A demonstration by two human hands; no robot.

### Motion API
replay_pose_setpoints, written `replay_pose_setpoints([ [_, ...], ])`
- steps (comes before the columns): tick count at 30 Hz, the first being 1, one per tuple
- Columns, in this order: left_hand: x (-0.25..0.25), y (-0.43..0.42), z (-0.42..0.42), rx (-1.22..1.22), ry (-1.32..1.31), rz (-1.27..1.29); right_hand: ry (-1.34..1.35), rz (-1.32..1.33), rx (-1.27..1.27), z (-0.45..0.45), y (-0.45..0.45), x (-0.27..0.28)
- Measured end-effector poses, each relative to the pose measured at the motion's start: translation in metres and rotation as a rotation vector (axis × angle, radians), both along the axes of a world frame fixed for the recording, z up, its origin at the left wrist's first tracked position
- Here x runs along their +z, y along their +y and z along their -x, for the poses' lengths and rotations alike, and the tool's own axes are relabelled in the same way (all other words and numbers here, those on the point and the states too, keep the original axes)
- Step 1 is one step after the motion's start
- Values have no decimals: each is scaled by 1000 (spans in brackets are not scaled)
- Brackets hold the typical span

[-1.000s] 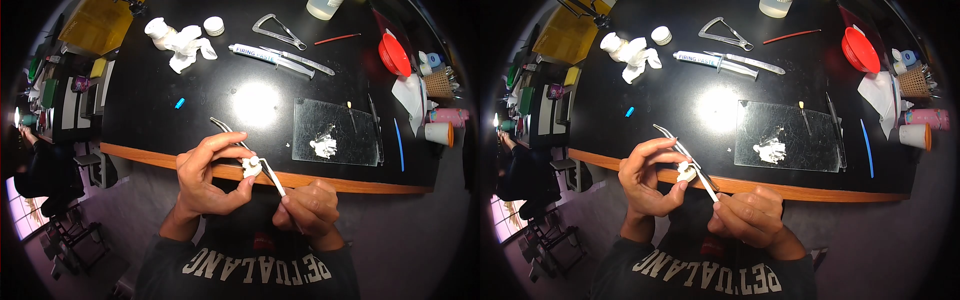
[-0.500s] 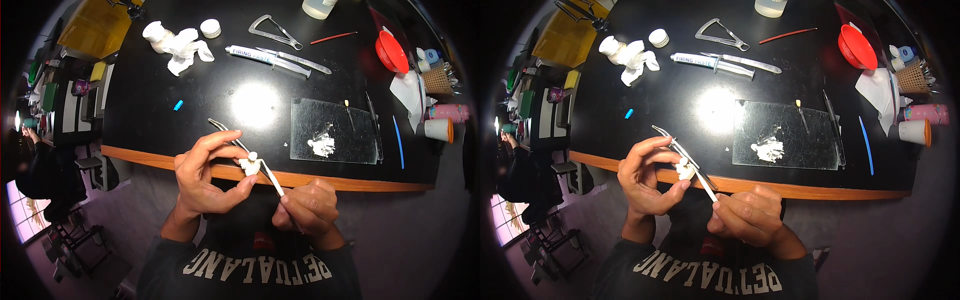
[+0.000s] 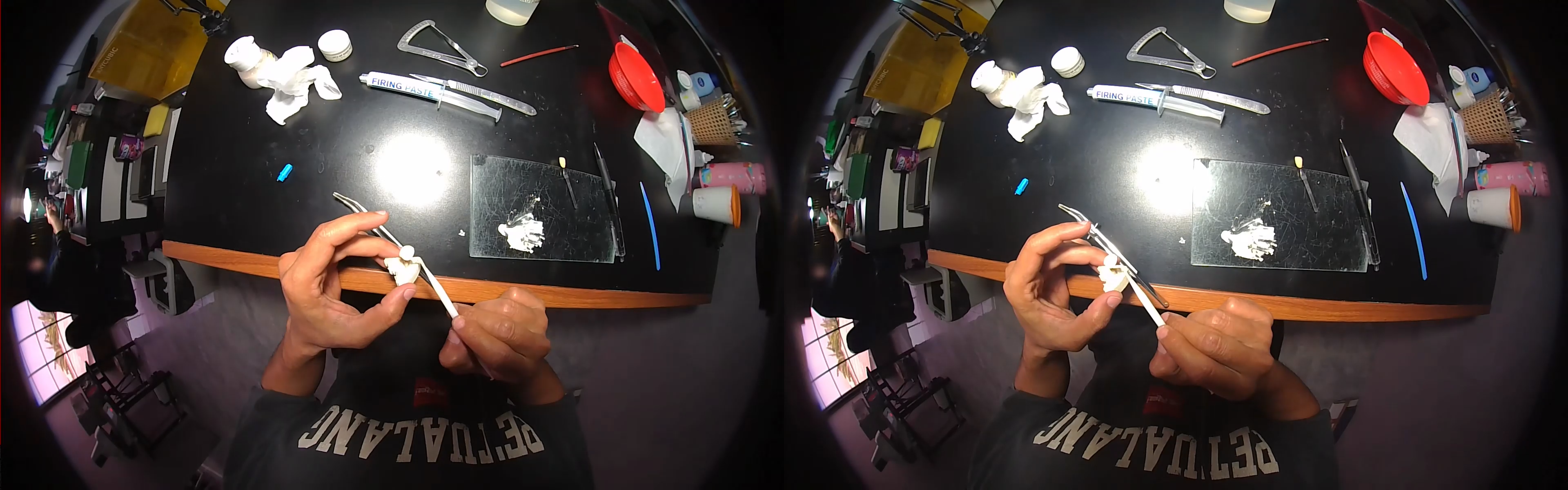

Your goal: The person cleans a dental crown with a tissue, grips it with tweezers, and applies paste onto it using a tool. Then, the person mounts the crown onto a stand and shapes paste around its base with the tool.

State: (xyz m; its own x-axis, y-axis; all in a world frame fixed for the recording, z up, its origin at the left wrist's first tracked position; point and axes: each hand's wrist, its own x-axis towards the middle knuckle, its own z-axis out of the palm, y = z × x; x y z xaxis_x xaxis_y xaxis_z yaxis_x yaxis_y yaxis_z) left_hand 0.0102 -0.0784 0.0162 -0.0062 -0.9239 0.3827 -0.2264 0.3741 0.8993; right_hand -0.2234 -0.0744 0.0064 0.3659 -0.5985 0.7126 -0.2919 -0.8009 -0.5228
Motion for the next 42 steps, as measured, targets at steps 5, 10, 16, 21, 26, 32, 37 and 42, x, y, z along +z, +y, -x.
replay_pose_setpoints([
  [5,0,0,0,0,0,-7,2,-5,3,1,0,0],
  [10,-1,0,0,-2,18,-6,2,-4,7,0,0,0],
  [16,-1,0,0,-3,16,-9,6,0,12,1,0,0],
  [21,-1,1,0,-6,18,-13,10,4,28,2,0,-2],
  [26,-3,-1,0,-9,15,8,-4,6,35,3,1,-2],
  [32,-2,0,4,51,-38,11,-41,-23,16,6,3,-2],
  [37,-6,3,-2,4,-134,10,-74,-72,-35,11,7,-2],
  [42,-2,2,-1,27,-190,12,-42,-96,-103,20,9,6],
])
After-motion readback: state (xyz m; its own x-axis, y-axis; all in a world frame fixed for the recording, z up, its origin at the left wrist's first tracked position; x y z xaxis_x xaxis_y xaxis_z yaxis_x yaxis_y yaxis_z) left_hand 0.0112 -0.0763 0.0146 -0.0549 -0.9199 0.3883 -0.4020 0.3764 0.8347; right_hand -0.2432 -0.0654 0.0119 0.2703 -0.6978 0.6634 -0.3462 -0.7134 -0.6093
